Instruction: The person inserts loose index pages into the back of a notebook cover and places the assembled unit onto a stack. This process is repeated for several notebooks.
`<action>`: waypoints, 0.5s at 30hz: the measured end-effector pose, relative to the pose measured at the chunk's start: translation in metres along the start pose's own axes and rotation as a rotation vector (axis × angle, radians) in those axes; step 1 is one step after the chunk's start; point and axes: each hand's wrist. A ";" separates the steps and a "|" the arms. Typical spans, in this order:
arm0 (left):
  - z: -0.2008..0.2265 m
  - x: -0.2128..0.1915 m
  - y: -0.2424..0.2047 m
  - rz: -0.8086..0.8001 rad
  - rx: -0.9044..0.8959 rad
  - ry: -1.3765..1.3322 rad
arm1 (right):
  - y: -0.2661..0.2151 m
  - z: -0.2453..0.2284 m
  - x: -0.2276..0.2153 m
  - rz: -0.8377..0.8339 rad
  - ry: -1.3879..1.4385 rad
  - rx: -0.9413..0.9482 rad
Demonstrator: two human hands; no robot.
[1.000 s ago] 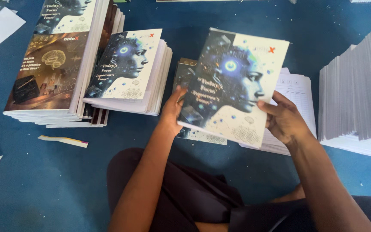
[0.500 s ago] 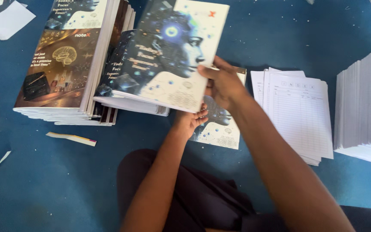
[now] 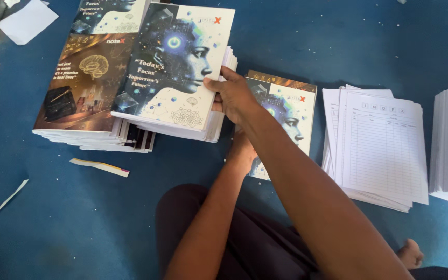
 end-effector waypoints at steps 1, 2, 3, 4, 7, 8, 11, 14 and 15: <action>0.002 0.000 -0.002 0.016 0.037 0.156 | 0.003 0.003 0.001 0.015 -0.005 0.013; 0.001 -0.001 -0.004 0.031 0.073 0.313 | 0.006 0.007 0.001 0.026 -0.020 0.023; -0.001 -0.002 -0.003 0.047 0.109 0.469 | 0.009 0.011 -0.001 0.037 -0.035 0.034; -0.005 -0.004 0.000 0.017 0.161 0.454 | 0.012 0.015 -0.002 0.048 -0.051 0.044; -0.024 -0.013 0.015 -0.046 0.213 0.355 | 0.020 0.030 -0.009 0.102 -0.092 0.077; -0.032 -0.017 0.020 -0.053 0.163 0.285 | 0.022 0.035 -0.013 0.093 -0.087 0.079; -0.051 -0.025 0.038 -0.105 0.146 0.194 | 0.029 0.048 -0.021 0.077 -0.080 0.093; -0.059 -0.029 0.045 -0.105 0.127 0.149 | 0.036 0.055 -0.024 0.091 -0.097 0.109; -0.060 -0.029 0.044 -0.094 0.111 0.132 | 0.037 0.056 -0.024 0.093 -0.105 0.105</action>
Point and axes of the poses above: each hand's wrist, its own y-axis towards the middle knuckle, its own x-axis out of the palm, z = x × y, and after that the axes turned 4 degrees about z, right-handed
